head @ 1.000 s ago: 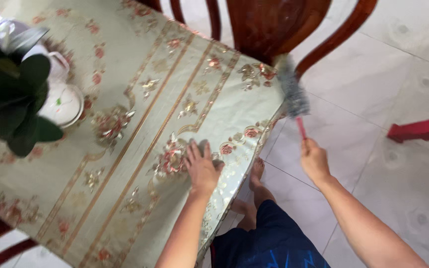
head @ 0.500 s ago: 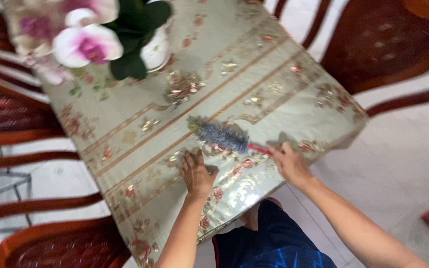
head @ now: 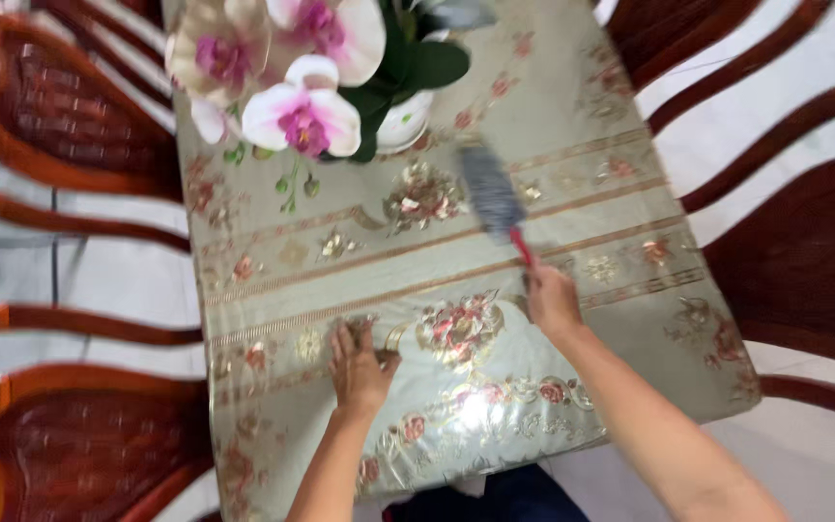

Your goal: The person uses a feather duster to dust carved wooden dining chairs, lifting and turning each chair to reach its back, seat and legs, then dusts the patterned tablecloth on the dining table and dusts additional chairs around the table.

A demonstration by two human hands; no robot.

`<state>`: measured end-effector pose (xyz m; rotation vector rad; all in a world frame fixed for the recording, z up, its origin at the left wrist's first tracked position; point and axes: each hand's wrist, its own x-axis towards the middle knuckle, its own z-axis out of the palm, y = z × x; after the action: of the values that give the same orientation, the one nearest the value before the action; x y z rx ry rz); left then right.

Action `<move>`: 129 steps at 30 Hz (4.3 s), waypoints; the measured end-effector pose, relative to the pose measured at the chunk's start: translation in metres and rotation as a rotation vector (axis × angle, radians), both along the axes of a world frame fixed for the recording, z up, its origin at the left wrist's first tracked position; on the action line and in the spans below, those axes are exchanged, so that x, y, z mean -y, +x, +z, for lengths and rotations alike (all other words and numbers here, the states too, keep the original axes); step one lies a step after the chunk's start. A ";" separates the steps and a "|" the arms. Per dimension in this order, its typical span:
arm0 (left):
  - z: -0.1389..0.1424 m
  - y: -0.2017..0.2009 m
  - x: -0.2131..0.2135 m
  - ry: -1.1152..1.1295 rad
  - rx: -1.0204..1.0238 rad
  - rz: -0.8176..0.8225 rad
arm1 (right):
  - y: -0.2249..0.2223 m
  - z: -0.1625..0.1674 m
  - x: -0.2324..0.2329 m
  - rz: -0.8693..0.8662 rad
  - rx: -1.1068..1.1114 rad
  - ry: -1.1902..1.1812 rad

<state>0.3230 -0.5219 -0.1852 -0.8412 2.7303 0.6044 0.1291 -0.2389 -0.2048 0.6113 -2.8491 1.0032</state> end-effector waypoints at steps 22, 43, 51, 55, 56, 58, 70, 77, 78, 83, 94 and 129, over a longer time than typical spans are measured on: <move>0.022 0.041 0.077 0.014 0.220 0.700 | -0.106 -0.056 0.249 0.189 0.348 0.166; -0.005 0.114 0.124 0.137 -0.087 0.651 | 0.049 -0.039 0.300 0.985 0.407 0.125; -0.046 0.248 0.022 -0.241 -0.415 1.005 | 0.091 -0.050 0.289 1.020 0.203 -0.235; -0.059 0.275 -0.041 -0.119 -0.513 1.183 | 0.221 -0.063 0.238 1.306 0.167 0.176; -0.060 0.280 -0.055 -0.076 -0.519 1.207 | 0.239 -0.065 0.230 1.314 0.262 0.424; -0.060 0.289 -0.082 -0.015 -0.519 1.218 | 0.231 -0.067 0.213 1.192 0.509 0.395; -0.056 0.272 -0.212 0.052 -0.555 1.034 | 0.134 -0.049 0.018 0.900 0.085 0.103; -0.047 0.191 -0.273 0.232 -0.557 0.888 | 0.115 -0.034 -0.068 0.811 -0.045 0.112; -0.046 0.187 -0.282 0.261 -0.557 0.863 | 0.102 -0.028 -0.086 0.580 0.153 0.046; -0.048 0.167 -0.297 0.269 -0.580 0.953 | 0.134 -0.027 -0.150 0.487 0.382 0.182; -0.058 0.168 -0.334 0.220 -0.474 1.076 | 0.121 -0.031 -0.195 0.185 0.508 0.118; -0.050 0.135 -0.377 0.213 -0.230 0.312 | 0.237 -0.028 -0.313 0.362 0.678 0.354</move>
<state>0.4575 -0.1452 -0.2354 -1.2186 2.6799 1.0958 0.3663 0.0742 -0.2327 1.0101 -3.6589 0.8729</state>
